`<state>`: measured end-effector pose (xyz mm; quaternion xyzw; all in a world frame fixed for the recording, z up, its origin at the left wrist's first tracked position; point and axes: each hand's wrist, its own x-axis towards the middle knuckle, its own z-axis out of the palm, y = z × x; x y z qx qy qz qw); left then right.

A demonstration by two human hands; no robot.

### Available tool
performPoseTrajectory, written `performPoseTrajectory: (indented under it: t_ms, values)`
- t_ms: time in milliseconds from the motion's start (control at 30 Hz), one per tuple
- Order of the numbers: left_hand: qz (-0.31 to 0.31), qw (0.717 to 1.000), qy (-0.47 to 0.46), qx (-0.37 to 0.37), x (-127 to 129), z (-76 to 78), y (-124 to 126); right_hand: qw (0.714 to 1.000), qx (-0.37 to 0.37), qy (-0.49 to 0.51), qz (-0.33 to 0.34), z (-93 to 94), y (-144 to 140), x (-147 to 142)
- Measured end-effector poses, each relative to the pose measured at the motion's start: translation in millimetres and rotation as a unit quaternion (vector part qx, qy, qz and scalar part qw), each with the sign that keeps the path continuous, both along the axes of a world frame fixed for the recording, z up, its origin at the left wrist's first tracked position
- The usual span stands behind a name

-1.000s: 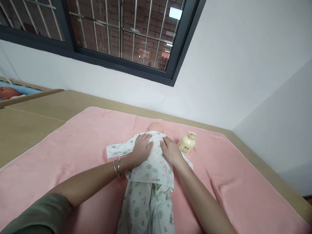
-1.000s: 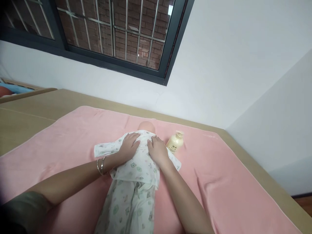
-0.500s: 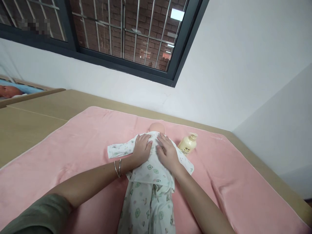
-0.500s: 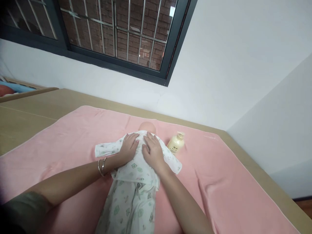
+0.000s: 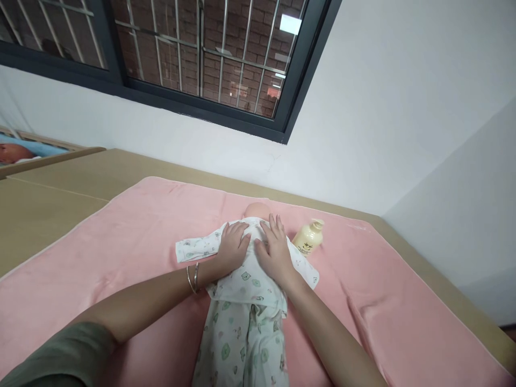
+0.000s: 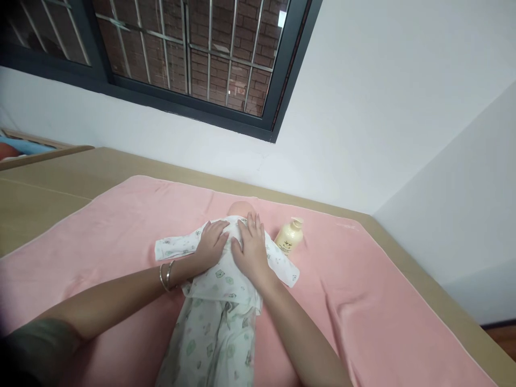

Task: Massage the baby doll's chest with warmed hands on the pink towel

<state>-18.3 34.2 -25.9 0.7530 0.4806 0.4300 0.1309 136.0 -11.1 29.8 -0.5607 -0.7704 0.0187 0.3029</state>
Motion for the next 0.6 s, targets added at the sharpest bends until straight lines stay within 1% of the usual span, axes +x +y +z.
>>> performPoseTrajectory:
  t_ms: [100, 200, 267, 300, 400, 467, 533, 600]
  values:
    - [-0.008, 1.000, 0.008, 0.002, -1.0, -0.3, 0.5, 1.000, -0.001, -0.010, -0.006, -2.0, 1.1, -0.2]
    - [-0.014, 1.000, 0.012, 0.002, -2.3, -0.1, 1.6, 0.997, -0.056, -0.047, 0.017, -4.0, 3.3, -0.4]
    - [-0.015, 1.000, 0.018, -0.001, -3.3, 1.0, -0.4, 0.993, -0.086, -0.071, 0.043, -0.3, 2.5, 0.9]
    - [-0.014, 1.000, 0.023, -0.002, -3.9, 1.7, -3.1, 0.992, -0.086, -0.078, 0.051, 4.1, 0.8, 2.1]
    - [-0.035, 0.998, 0.050, 0.012, -5.3, 4.1, -19.1, 0.994, -0.044, -0.082, 0.050, 27.6, -11.1, 8.8]
    - [-0.075, 0.994, 0.074, 0.029, -5.3, 5.6, -34.2, 0.995, -0.023, -0.085, 0.039, 49.4, -24.0, 16.5]
    - [-0.123, 0.987, 0.093, 0.040, -3.6, 7.5, -49.1, 0.994, -0.038, -0.100, 0.035, 71.7, -38.7, 27.8]
    - [-0.158, 0.982, 0.098, 0.042, 0.2, 10.9, -60.9, 0.989, -0.082, -0.119, 0.029, 90.5, -52.2, 43.1]
